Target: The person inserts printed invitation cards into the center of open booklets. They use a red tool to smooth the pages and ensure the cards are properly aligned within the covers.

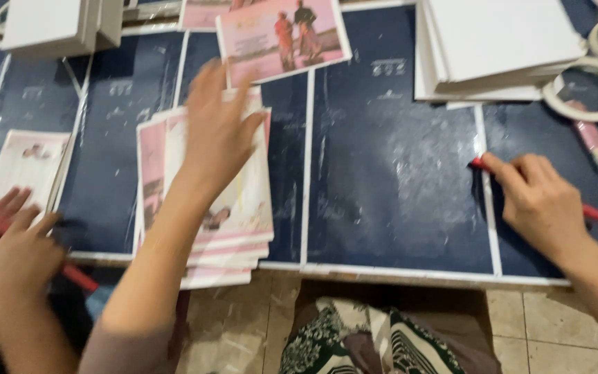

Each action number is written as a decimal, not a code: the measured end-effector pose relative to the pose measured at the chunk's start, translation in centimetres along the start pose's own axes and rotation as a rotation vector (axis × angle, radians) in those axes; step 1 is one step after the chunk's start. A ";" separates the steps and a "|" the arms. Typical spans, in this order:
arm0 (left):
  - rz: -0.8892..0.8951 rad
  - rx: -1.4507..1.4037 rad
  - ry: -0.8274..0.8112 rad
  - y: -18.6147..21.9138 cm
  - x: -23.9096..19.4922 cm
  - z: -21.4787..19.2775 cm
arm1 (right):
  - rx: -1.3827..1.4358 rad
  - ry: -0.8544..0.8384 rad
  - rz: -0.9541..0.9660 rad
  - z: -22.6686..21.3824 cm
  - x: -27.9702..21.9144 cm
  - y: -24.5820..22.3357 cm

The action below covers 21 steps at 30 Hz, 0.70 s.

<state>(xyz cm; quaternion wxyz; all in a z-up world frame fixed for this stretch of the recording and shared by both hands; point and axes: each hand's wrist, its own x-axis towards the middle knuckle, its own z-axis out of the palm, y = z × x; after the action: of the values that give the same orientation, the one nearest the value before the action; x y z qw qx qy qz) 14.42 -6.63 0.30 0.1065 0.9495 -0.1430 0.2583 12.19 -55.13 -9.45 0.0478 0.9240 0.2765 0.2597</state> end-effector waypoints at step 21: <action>-0.234 0.611 -0.029 -2.8 36.6 34.8 | 0.439 0.011 0.119 -0.6 3.7 2.4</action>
<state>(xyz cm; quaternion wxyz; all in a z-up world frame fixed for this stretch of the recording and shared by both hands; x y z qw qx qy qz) 61.52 -21.57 -10.41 -0.1565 0.9511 0.0497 0.2617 15.66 -55.17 -6.70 -0.1713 0.9254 0.2719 0.2008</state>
